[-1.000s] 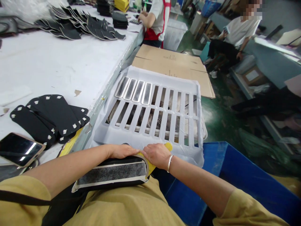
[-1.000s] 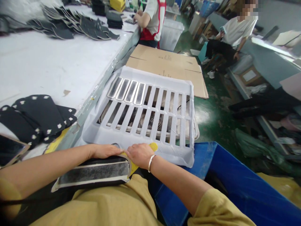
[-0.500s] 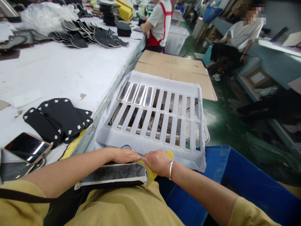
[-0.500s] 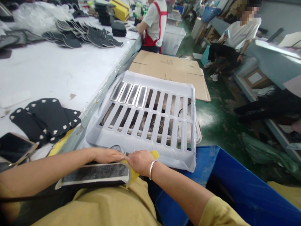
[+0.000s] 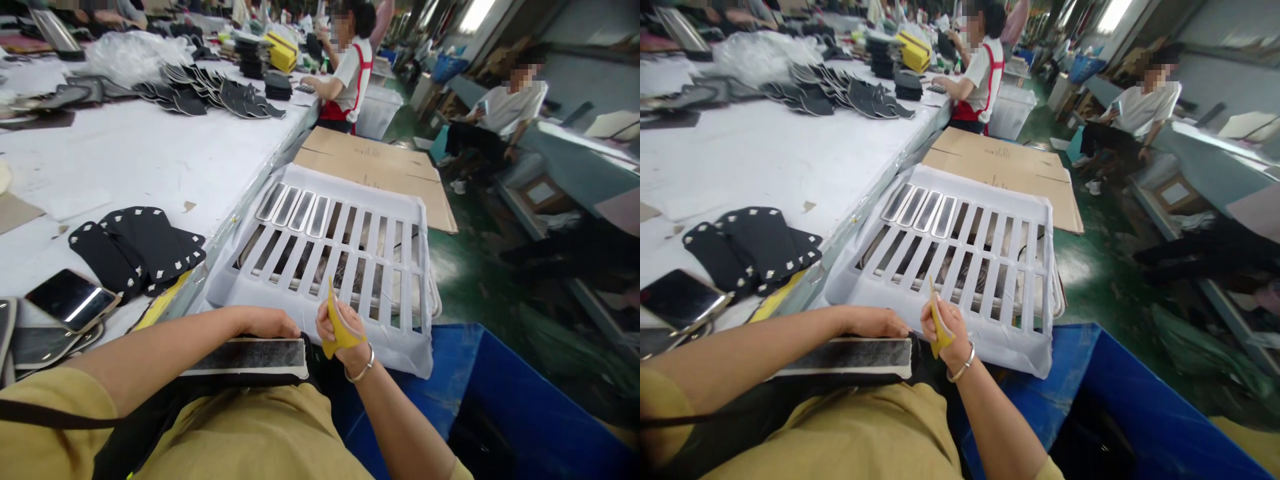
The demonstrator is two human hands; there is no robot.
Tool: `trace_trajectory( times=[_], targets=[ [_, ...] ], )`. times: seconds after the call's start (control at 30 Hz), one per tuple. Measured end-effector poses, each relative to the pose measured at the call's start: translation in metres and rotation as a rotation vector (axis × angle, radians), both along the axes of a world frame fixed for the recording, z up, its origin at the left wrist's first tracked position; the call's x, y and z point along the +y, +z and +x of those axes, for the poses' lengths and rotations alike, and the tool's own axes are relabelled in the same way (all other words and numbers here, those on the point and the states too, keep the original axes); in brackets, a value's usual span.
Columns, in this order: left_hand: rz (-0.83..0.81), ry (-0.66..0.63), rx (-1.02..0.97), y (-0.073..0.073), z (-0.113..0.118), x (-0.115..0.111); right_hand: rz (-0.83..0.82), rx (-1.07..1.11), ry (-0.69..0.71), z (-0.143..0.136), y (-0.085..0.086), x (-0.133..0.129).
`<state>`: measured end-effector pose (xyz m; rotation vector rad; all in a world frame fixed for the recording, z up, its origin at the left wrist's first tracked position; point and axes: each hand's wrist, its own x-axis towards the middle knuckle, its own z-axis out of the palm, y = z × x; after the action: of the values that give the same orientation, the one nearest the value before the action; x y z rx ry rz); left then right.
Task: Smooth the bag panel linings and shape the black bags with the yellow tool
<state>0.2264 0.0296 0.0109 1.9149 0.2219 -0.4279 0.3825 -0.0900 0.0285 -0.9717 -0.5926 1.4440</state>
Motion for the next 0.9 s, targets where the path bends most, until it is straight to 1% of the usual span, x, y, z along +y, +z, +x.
trace_trajectory(
  times=[0.1,0.17,0.2,0.3,0.4,0.47,0.6,0.8,0.9],
  targets=[
    [-0.192,0.014,0.058,-0.001,-0.004,0.001,0.109,0.157,-0.043,-0.012,0.008,0.012],
    [-0.297,0.058,0.104,-0.002,-0.005,0.001,0.149,0.201,0.002,-0.014,0.014,0.02],
    [-0.318,0.076,0.12,-0.002,-0.005,0.001,0.164,0.215,0.043,-0.015,0.015,0.025],
    [-0.328,0.115,0.142,-0.002,-0.004,0.001,0.195,0.254,0.238,-0.015,0.016,0.042],
    [-0.319,0.147,0.156,-0.003,-0.005,0.001,0.201,0.3,0.448,-0.015,0.01,0.058],
    [-0.312,0.174,0.172,-0.004,-0.006,0.002,0.184,0.335,0.554,-0.016,0.006,0.067],
    [-0.312,0.204,0.175,-0.005,-0.005,0.0,0.124,0.38,0.701,-0.016,0.001,0.079],
    [-0.305,0.154,0.176,-0.004,-0.004,-0.001,0.065,0.457,0.914,-0.014,-0.009,0.088],
    [-0.272,0.135,0.183,-0.006,-0.006,-0.002,0.053,0.442,0.932,-0.014,-0.011,0.086]
  ],
)
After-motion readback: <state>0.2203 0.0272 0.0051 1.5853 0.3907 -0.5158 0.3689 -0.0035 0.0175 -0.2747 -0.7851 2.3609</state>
